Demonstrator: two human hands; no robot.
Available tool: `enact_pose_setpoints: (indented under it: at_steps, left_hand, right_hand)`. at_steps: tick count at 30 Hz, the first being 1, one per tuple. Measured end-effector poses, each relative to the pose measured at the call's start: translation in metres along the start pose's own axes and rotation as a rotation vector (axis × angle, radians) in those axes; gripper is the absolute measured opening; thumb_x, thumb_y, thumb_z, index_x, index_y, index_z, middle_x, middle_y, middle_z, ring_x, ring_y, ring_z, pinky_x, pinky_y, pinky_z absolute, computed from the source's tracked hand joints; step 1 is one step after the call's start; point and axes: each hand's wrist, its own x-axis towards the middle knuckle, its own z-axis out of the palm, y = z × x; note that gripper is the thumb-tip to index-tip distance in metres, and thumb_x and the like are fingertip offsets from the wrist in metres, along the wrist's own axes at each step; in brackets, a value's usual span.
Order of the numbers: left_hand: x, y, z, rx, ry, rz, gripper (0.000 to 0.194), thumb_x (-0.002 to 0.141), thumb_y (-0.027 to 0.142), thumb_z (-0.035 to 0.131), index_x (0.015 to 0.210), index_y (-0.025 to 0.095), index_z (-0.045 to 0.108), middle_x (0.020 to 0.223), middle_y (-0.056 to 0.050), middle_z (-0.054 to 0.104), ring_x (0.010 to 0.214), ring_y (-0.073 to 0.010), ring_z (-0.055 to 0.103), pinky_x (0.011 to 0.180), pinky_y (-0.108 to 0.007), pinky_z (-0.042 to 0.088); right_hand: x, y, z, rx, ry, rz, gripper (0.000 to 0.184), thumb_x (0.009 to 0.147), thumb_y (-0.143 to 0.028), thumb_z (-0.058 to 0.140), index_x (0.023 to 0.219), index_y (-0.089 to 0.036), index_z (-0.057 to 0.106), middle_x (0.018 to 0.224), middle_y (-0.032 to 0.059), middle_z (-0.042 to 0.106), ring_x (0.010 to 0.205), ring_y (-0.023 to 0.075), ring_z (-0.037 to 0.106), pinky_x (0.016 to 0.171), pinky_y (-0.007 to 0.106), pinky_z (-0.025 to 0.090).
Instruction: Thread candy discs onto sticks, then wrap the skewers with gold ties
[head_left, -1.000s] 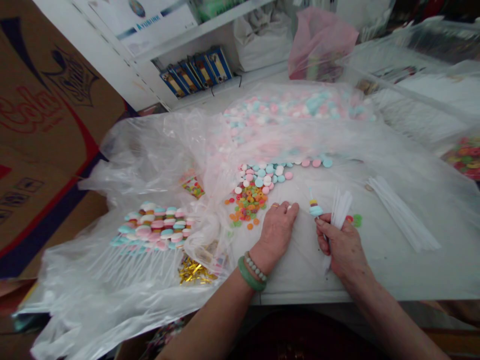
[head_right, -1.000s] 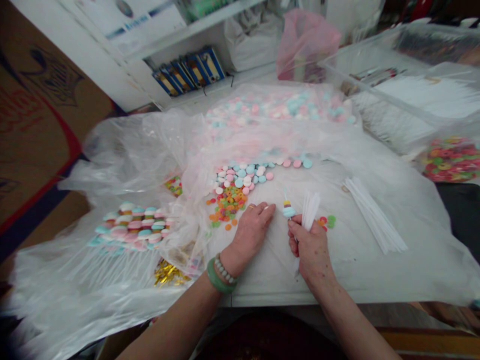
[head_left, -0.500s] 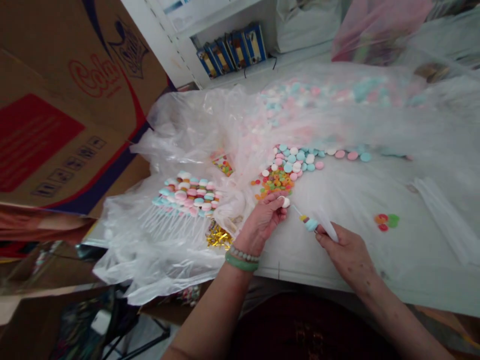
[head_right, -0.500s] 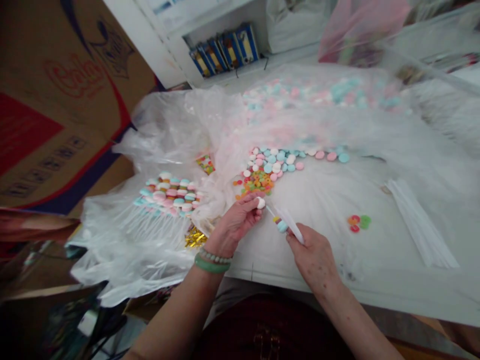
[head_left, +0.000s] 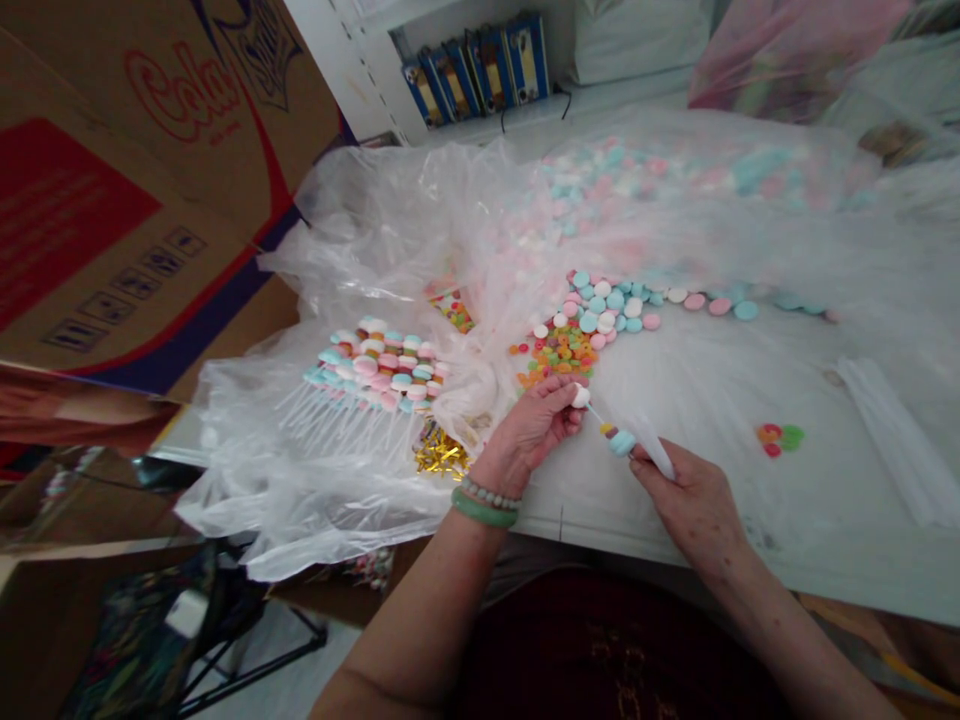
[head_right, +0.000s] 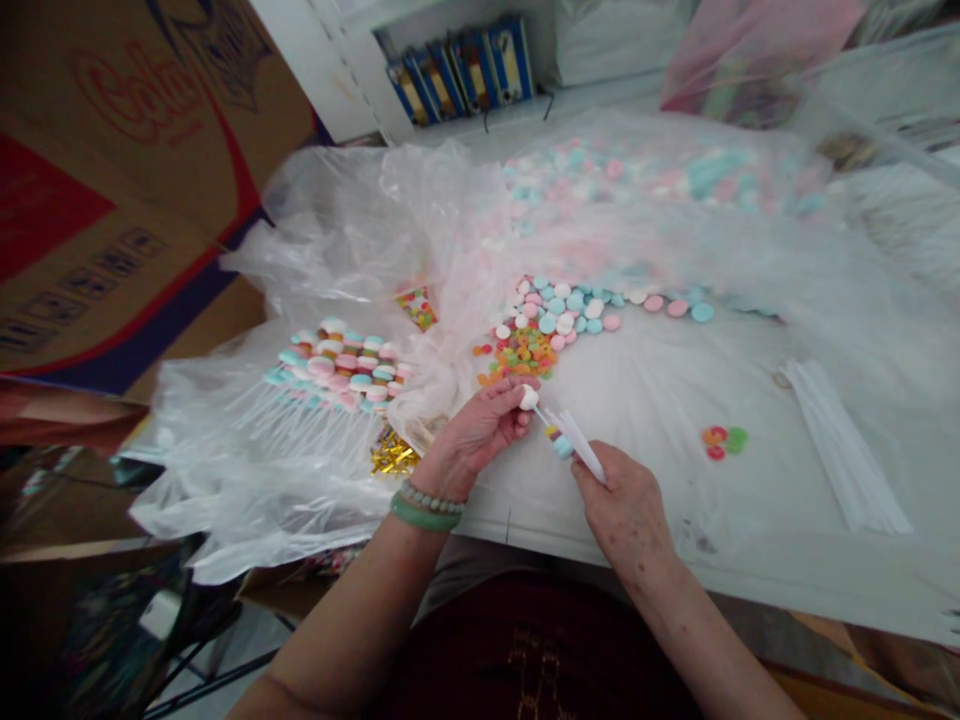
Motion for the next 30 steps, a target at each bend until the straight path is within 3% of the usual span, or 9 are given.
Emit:
enact_pose_setpoints:
  at_steps: [7, 14, 18, 23, 30]
  left_hand:
    - [-0.001, -0.002, 0.003, 0.090, -0.003, 0.033, 0.035, 0.068, 0.028, 0.072, 0.097, 0.010, 0.064, 0.067, 0.001, 0.056, 0.049, -0.0045, 0.048, 0.046, -0.017, 0.038]
    - [0.000, -0.020, 0.015, 0.333, 0.073, 0.162, 0.031, 0.078, 0.031, 0.057, 0.102, 0.011, 0.063, 0.059, 0.002, 0.052, 0.052, -0.0080, 0.048, 0.048, -0.020, 0.037]
    - [0.001, -0.028, 0.019, 0.346, 0.084, 0.163, 0.034, 0.081, 0.033, 0.051, 0.104, 0.011, 0.060, 0.056, 0.002, 0.051, 0.050, -0.0092, 0.046, 0.048, -0.022, 0.037]
    - [0.000, -0.033, 0.022, 0.370, 0.061, 0.190, 0.031, 0.081, 0.035, 0.048, 0.098, 0.013, 0.060, 0.058, 0.002, 0.050, 0.048, -0.0090, 0.044, 0.045, -0.022, 0.035]
    - [0.000, -0.036, 0.030, 0.618, 0.135, 0.286, 0.022, 0.082, 0.032, 0.047, 0.088, 0.017, 0.063, 0.065, 0.002, 0.051, 0.056, -0.0100, 0.045, 0.049, -0.021, 0.036]
  right_hand:
    - [0.002, 0.000, -0.001, -0.014, -0.023, 0.019, 0.024, 0.078, -0.036, 0.048, 0.075, -0.021, 0.066, 0.069, 0.0009, 0.064, 0.068, 0.0195, 0.058, 0.063, 0.029, 0.039]
    - [0.005, -0.003, 0.000, -0.034, -0.015, 0.039, 0.025, 0.078, -0.036, 0.047, 0.074, -0.020, 0.066, 0.060, -0.0005, 0.059, 0.059, 0.0171, 0.053, 0.057, 0.027, 0.035]
    - [0.005, 0.001, 0.001, -0.022, -0.002, 0.039, 0.023, 0.078, -0.034, 0.047, 0.074, -0.021, 0.066, 0.063, -0.0004, 0.061, 0.062, 0.0177, 0.054, 0.059, 0.027, 0.036]
    - [0.006, 0.001, 0.001, 0.041, -0.004, 0.080, 0.021, 0.077, -0.035, 0.049, 0.074, -0.021, 0.065, 0.064, -0.0011, 0.061, 0.062, 0.0174, 0.054, 0.059, 0.027, 0.037]
    - [0.009, -0.001, 0.010, 0.085, -0.056, 0.184, 0.017, 0.073, -0.033, 0.050, 0.067, -0.021, 0.060, 0.053, -0.0035, 0.052, 0.053, 0.0150, 0.048, 0.053, 0.026, 0.034]
